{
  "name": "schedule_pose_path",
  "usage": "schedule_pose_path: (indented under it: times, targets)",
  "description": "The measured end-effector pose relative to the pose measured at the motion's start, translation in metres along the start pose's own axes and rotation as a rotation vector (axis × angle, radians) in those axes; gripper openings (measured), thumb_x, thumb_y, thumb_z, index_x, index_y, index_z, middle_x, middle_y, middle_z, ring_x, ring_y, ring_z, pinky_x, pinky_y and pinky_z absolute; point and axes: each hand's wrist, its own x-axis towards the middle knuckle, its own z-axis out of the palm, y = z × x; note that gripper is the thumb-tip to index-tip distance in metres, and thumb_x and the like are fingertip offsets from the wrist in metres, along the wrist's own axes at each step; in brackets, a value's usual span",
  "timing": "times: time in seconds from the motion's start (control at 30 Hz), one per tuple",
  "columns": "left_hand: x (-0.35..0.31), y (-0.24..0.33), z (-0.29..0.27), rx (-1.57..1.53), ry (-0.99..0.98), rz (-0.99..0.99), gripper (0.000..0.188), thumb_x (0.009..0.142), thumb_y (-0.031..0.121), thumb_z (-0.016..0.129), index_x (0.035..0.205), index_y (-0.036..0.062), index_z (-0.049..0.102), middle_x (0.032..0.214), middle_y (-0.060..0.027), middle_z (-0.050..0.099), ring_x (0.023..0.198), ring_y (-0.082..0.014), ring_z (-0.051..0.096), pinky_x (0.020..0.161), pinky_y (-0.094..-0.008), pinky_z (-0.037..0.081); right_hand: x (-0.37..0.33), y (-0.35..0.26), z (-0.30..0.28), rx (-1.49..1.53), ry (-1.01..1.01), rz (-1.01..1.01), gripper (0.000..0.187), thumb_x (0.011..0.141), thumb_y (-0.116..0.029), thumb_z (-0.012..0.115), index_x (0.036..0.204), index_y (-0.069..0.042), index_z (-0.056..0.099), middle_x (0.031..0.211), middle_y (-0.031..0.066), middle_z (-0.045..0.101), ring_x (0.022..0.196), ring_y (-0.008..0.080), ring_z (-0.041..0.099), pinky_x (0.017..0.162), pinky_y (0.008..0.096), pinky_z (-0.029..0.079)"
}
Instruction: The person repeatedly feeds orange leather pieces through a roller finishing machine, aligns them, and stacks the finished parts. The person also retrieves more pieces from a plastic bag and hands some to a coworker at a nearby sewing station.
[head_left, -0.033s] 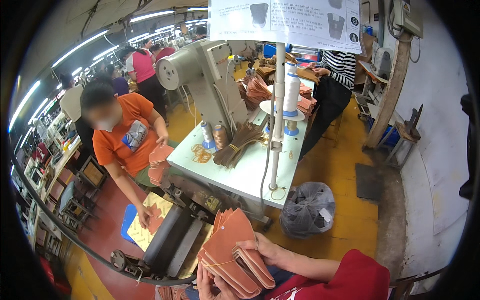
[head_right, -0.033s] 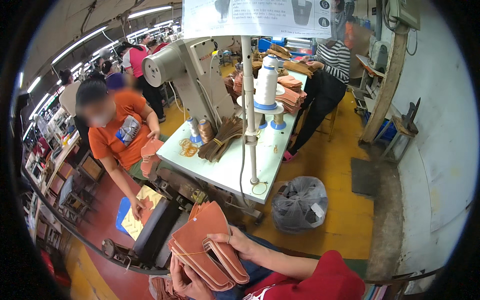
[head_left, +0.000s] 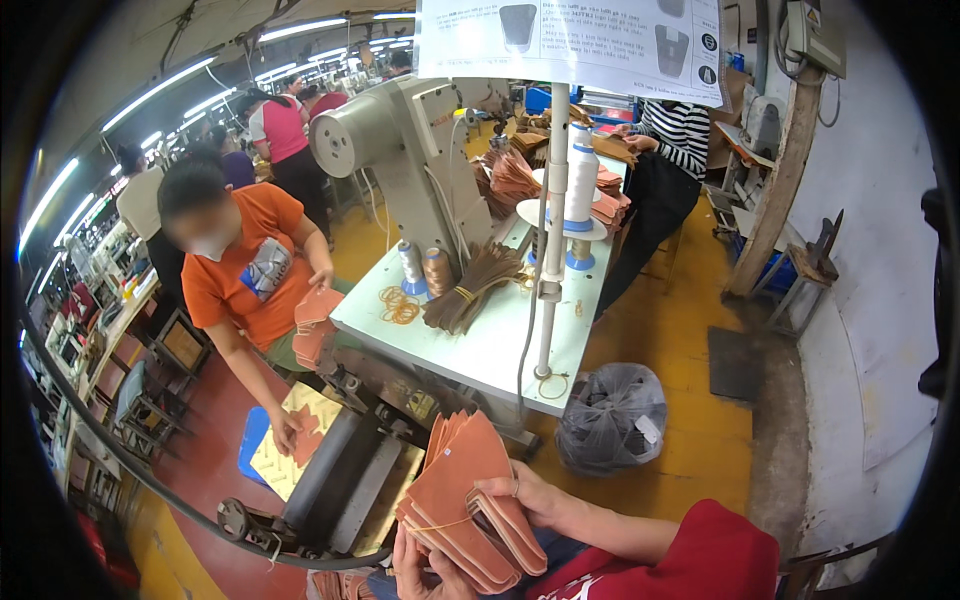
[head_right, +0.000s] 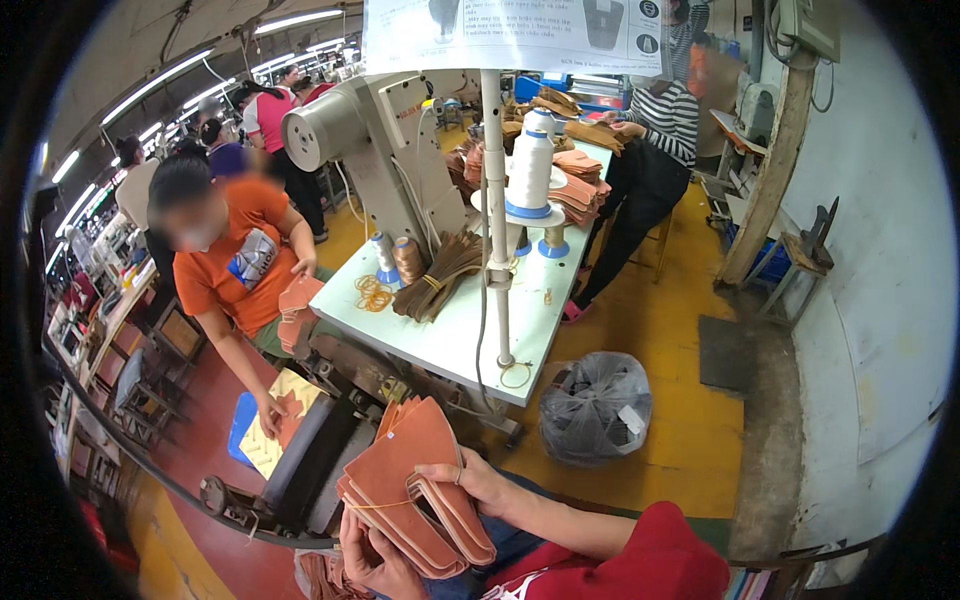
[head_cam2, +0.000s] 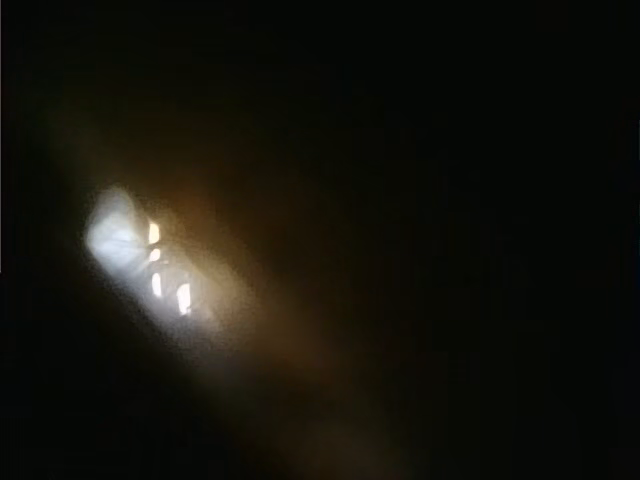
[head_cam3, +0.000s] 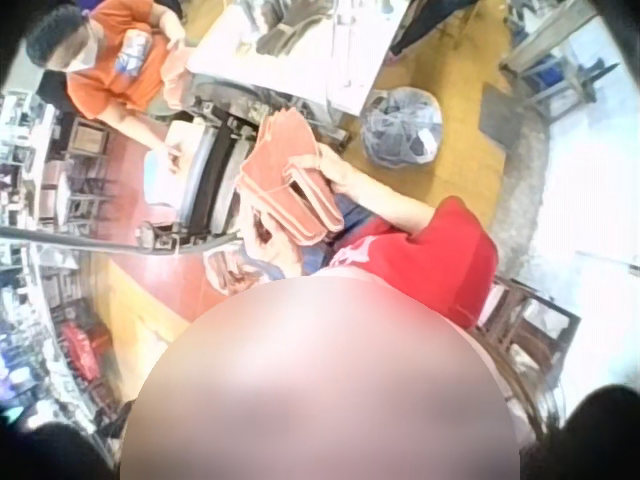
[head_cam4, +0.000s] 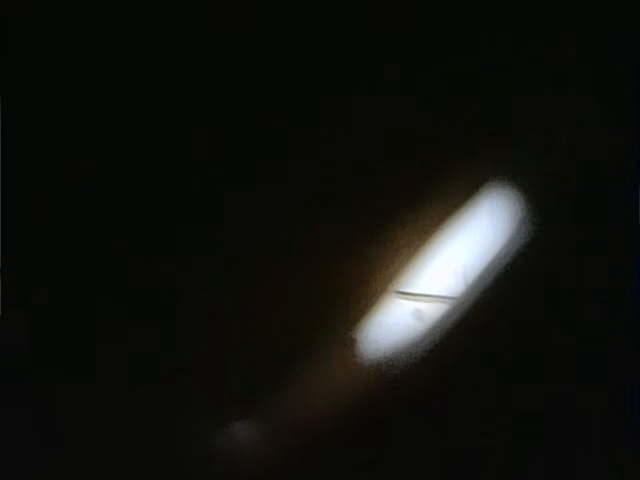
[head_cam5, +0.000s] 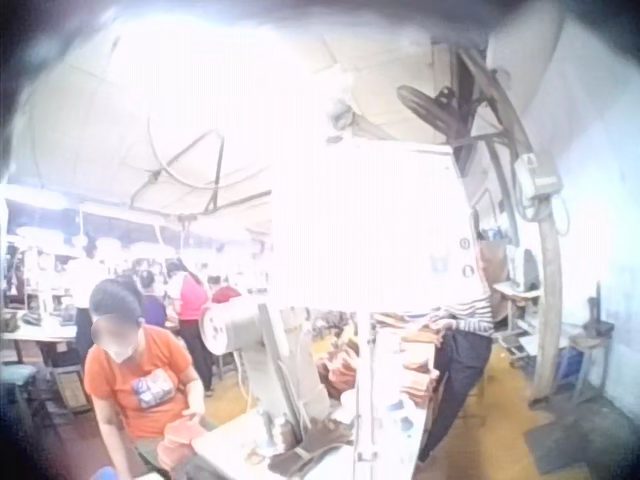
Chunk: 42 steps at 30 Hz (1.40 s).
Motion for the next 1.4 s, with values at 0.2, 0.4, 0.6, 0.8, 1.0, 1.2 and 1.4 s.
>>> schedule_pose_path:
  times: [0.2,0.4,0.6,0.8,1.0,1.2,1.4]
  targets:
    - [0.016,-0.010,-0.008,-0.403,-0.028,-0.229,0.032,0.086,0.004,0.061,0.117,-0.0006,0.055,0.112,-0.0136,0.055,0.103,-0.0216,0.054,0.089,-0.0314,0.043,-0.017,-0.011,-0.016,-0.024,-0.041,-0.085,0.048,0.081,-0.026,0.069,0.116,0.000,0.049,0.098,0.0054,0.059,0.083,0.0109,0.058,0.073,0.0249,0.048]
    - [0.032,0.015,-0.012,0.046,-0.407,0.168,0.024,0.082,-0.006,0.058,0.106,0.0003,0.058,0.115,-0.0168,0.050,0.106,-0.0263,0.052,0.087,-0.0340,0.045,-0.014,-0.011,-0.021,0.036,-0.077,-0.003,0.046,0.081,-0.027,0.067,0.114,0.000,0.052,0.097,0.0056,0.059,0.082,0.0094,0.058,0.072,0.0245,0.049]
    - [0.044,0.044,-0.012,0.052,-0.686,0.160,0.011,0.083,0.005,0.063,0.089,0.0040,0.053,0.113,-0.0126,0.050,0.096,-0.0232,0.052,0.075,-0.0319,0.046,-0.016,-0.007,-0.019,0.074,-0.095,0.040,0.041,0.082,-0.027,0.066,0.111,0.000,0.054,0.093,0.0049,0.062,0.076,0.0098,0.060,0.067,0.0234,0.050]
    - [0.024,0.034,-0.008,0.310,-0.528,0.563,0.021,0.072,0.021,0.062,0.064,0.0074,0.049,0.087,-0.0108,0.046,0.084,-0.0257,0.044,0.074,-0.0381,0.035,-0.018,-0.015,-0.014,0.159,0.054,0.055,0.033,0.086,-0.031,0.062,0.104,-0.003,0.059,0.089,0.0073,0.064,0.077,0.0135,0.062,0.071,0.0268,0.051]
    - [-0.017,0.004,0.007,0.377,-0.771,0.480,0.011,0.069,0.007,0.068,0.073,0.0083,0.058,0.071,-0.0076,0.054,0.066,-0.0253,0.054,0.060,-0.0341,0.045,-0.016,-0.028,-0.013,0.469,0.156,0.038,0.048,0.089,-0.039,0.057,0.122,-0.004,0.052,0.112,0.0130,0.062,0.096,0.0224,0.063,0.088,0.0375,0.051]
    - [-0.055,-0.029,-0.005,0.454,-1.197,0.115,0.010,0.080,0.014,0.066,0.085,0.0072,0.060,0.087,-0.0104,0.055,0.074,-0.0272,0.058,0.062,-0.0357,0.048,-0.025,-0.045,-0.022,0.514,0.103,-0.090,0.054,0.091,-0.041,0.051,0.128,-0.001,0.047,0.116,0.0169,0.060,0.098,0.0265,0.063,0.090,0.0392,0.051]
    - [-0.031,-0.017,-0.007,0.312,-0.771,0.060,0.004,0.081,0.006,0.063,0.084,0.0039,0.063,0.065,-0.0096,0.062,0.053,-0.0205,0.060,0.051,-0.0307,0.047,-0.018,-0.029,-0.021,0.399,0.294,-0.326,0.051,0.088,-0.035,0.058,0.125,-0.001,0.048,0.110,0.0119,0.062,0.095,0.0230,0.062,0.086,0.0381,0.051]
